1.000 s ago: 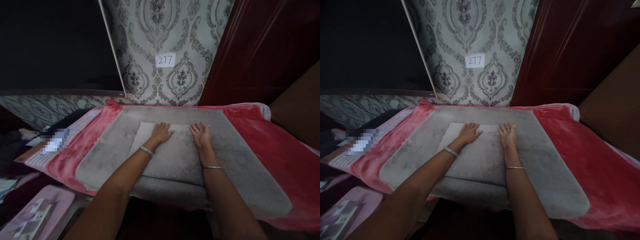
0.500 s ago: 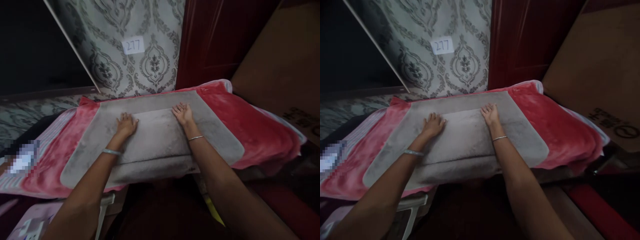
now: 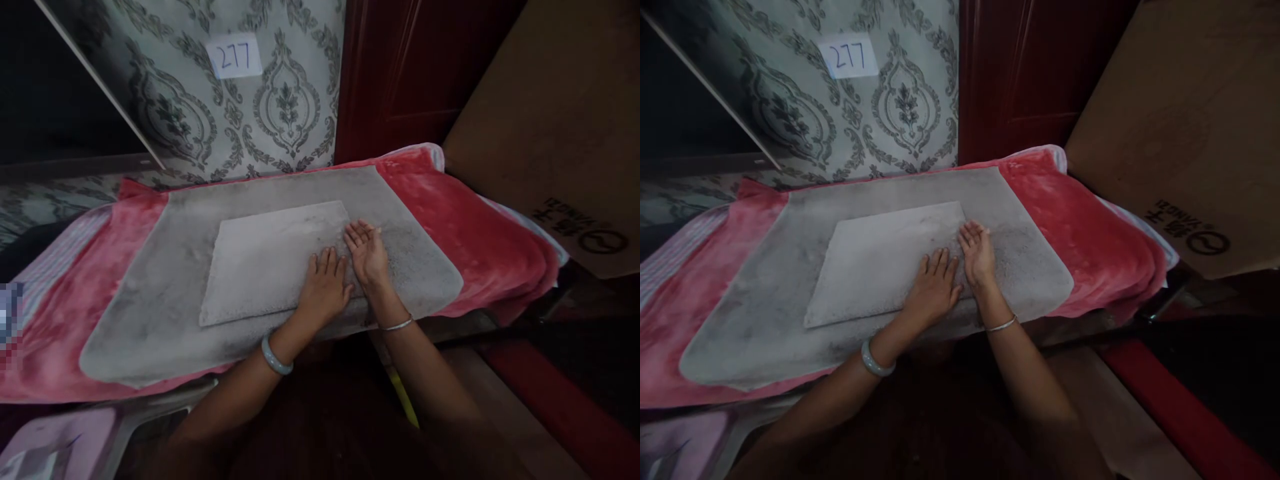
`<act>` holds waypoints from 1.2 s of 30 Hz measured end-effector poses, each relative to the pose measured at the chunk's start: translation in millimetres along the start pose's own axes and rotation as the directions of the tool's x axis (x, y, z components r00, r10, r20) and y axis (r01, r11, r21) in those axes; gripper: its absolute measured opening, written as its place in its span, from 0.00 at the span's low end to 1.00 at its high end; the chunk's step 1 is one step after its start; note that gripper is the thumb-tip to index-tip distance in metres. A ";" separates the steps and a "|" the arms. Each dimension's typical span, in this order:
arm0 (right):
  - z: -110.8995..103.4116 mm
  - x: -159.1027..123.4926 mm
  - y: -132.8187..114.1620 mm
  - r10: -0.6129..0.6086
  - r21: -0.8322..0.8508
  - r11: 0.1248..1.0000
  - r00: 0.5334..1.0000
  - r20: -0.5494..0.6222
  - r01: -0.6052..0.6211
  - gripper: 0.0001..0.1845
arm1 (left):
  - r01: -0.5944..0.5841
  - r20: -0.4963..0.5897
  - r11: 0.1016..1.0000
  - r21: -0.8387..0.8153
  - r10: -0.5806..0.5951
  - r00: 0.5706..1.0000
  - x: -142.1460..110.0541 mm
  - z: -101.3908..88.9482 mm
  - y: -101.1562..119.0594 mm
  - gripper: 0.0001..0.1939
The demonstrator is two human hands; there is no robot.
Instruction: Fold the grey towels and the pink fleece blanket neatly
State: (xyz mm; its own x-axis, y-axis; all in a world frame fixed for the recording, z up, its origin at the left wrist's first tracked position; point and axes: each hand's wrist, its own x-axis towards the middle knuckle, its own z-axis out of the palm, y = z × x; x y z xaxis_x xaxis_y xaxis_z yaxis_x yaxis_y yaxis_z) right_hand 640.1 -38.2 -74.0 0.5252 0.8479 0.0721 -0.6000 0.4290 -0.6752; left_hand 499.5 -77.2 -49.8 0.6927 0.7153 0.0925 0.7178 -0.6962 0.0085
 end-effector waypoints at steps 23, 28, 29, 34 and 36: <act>11.5 11.3 -4.9 -0.066 -0.122 0.990 0.998 -0.011 0.064 0.20 | 0.390 -0.333 0.913 -0.117 -0.406 0.851 -125.0 -28.7 -166.1 0.29; 64.8 56.2 -1.3 -0.116 -0.083 0.989 0.990 0.083 0.123 0.20 | 0.185 -0.072 0.976 -0.117 -0.194 0.978 -12.3 -55.4 -141.5 0.33; 72.6 64.7 5.6 -0.083 -0.080 0.993 0.994 0.077 0.089 0.20 | 0.166 -0.014 0.979 -0.121 -0.169 0.986 8.8 -57.0 -134.7 0.34; 66.8 84.8 49.6 0.074 -0.095 0.992 0.995 -0.060 -0.080 0.17 | 0.150 0.107 0.985 -0.088 -0.141 0.984 58.1 -38.4 -109.0 0.33; 53.3 85.1 60.3 0.062 -0.078 0.995 0.996 -0.065 -0.067 0.17 | 0.144 0.093 0.988 -0.050 -0.138 0.986 56.1 -24.9 -104.0 0.32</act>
State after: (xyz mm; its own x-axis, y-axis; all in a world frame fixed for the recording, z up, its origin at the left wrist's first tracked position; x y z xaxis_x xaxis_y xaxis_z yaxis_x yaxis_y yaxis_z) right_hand 616.5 76.4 -69.4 0.5250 0.8509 -0.0183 -0.5851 0.3452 -0.7338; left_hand 461.9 33.8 -20.7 0.5902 0.8072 -0.0030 0.8053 -0.5885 0.0719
